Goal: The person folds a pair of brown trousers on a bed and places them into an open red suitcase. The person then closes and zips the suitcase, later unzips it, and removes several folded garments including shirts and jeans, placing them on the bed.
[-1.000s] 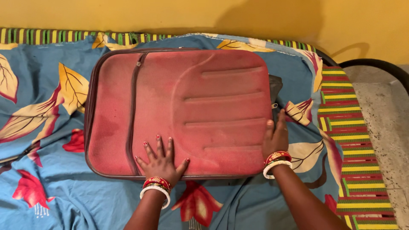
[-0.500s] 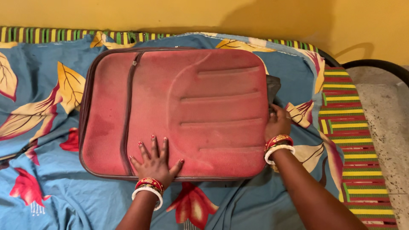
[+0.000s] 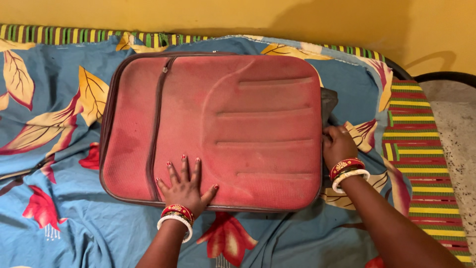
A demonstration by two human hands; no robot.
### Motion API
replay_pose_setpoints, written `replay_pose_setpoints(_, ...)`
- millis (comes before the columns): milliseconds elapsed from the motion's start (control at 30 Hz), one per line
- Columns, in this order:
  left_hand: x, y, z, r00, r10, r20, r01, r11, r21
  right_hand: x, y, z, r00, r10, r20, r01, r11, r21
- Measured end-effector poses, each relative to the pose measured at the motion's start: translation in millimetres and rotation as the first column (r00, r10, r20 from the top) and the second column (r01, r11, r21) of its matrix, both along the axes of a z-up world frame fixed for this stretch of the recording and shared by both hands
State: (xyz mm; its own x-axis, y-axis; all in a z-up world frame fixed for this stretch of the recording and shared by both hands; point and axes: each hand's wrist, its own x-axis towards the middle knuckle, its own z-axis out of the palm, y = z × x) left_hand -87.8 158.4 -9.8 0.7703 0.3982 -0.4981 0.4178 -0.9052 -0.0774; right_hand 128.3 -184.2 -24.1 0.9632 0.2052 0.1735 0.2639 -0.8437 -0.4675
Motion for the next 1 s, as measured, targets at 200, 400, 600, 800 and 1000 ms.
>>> replay_pose_setpoints(200, -1.4, -0.6, -3.7, 0.999, -0.006, 0.036, 0.005, 1.0, 0.014, 7.8, -1.6, 17.7, 0.98, 0.174, 0.092, -0.149, 0.961, -0.232)
replay_pose_setpoints(400, -6.3, 1.5, -14.9, 0.997, -0.015, 0.073, 0.013, 0.999, 0.035, 19.6, -8.6, 32.5, 0.918, 0.378, 0.119, -0.277, 0.828, -0.487)
replay_pose_setpoints(600, 0.2, 3.2, -11.3, 0.999, 0.016, 0.046, -0.016, 1.0, -0.002, 25.5, -6.5, 43.0, 0.932, 0.361, 0.039, -0.278, 0.777, -0.564)
replay_pose_setpoints(800, 11.2, -37.5, 10.8, 0.98, -0.029, 0.196, 0.058, 0.987, -0.147, 46.8, 4.4, 60.0, 0.942, 0.335, 0.032, -0.253, 0.766, -0.591)
replay_pose_setpoints(1000, 21.0, -172.2, 9.7, 0.718, -0.324, 0.616, 0.515, 0.843, -0.157, 43.8, -3.9, 42.5, 0.942, 0.334, -0.025, -0.299, 0.802, -0.517)
